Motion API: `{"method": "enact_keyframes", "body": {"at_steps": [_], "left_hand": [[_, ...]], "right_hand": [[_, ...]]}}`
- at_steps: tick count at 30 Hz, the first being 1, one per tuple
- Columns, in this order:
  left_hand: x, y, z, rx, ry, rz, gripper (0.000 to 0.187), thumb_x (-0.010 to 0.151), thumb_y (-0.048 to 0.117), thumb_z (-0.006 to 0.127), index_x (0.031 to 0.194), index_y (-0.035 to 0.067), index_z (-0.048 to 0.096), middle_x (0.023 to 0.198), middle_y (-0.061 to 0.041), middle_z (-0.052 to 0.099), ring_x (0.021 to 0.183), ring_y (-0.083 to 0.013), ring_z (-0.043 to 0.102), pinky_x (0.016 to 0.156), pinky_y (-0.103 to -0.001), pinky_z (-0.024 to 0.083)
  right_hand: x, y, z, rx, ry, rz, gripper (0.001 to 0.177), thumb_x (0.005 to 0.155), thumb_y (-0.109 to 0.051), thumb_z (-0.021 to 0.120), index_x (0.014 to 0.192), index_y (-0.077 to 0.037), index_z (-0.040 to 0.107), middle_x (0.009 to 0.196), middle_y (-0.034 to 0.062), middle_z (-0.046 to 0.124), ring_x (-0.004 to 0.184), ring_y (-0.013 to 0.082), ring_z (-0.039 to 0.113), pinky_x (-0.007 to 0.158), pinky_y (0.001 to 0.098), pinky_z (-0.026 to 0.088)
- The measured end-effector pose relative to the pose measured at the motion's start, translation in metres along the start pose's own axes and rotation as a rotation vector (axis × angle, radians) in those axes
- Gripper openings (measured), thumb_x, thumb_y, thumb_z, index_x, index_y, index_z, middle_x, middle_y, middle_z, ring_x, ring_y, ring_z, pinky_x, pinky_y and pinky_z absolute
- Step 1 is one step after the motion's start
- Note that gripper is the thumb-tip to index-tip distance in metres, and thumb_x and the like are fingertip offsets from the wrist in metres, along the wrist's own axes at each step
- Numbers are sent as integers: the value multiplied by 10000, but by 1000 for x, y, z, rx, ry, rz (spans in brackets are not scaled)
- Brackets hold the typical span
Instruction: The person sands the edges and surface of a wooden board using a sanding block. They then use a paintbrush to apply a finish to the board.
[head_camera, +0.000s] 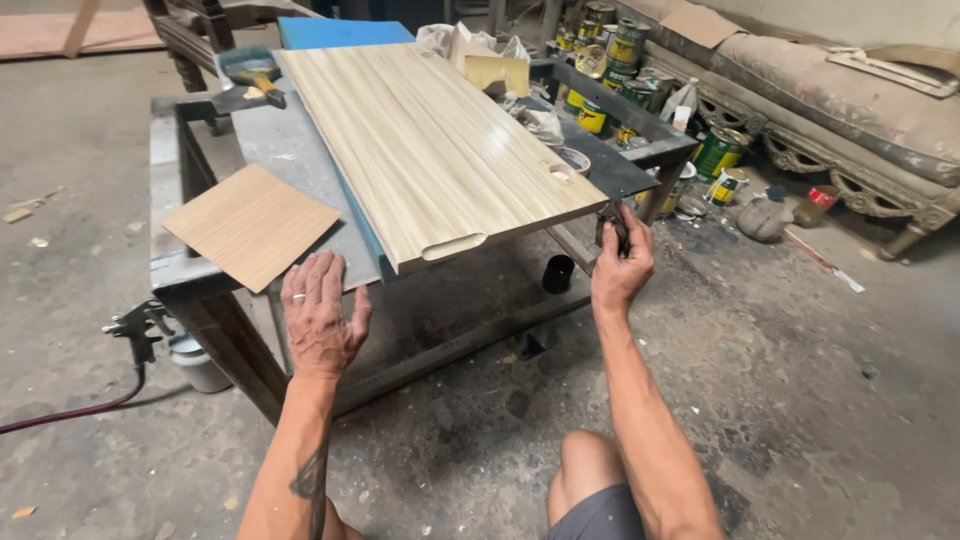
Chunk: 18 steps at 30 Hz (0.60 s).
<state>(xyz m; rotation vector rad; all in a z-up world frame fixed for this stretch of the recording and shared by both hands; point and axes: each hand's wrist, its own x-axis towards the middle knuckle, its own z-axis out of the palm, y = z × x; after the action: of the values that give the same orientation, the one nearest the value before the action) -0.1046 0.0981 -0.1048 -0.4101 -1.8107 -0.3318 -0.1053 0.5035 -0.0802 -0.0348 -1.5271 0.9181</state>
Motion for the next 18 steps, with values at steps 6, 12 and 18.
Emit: {"method": "enact_keyframes", "body": {"at_steps": [6,12,18], "left_hand": [[3,2,-3,-4,-7,0,446,861,293,724,1222,31,711,1221,-145,707,1212,-305,660,1133,-437,445],[2,3,-5,-16,-12,-10,433,877,288,707,1222,27,704,1231,-146,699,1233,-299,647,1146,-433,429],[0,3,-3,-16,-12,-15,432,890,306,706,1218,25,703,1232,-144,699,1237,-300,645,1148,-437,428]], "right_hand": [[-4,-3,8,21,-19,-19,302,954,-52,754,1254,-87,757,1079,124,691,1038,274,705,913,386,551],[-28,-36,19,73,-61,-14,321,940,-17,768,1253,-87,765,1063,108,692,1015,261,707,893,381,556],[-55,-79,29,94,-114,-60,301,939,-37,767,1235,-87,767,1057,114,709,1022,301,716,911,394,549]]}}
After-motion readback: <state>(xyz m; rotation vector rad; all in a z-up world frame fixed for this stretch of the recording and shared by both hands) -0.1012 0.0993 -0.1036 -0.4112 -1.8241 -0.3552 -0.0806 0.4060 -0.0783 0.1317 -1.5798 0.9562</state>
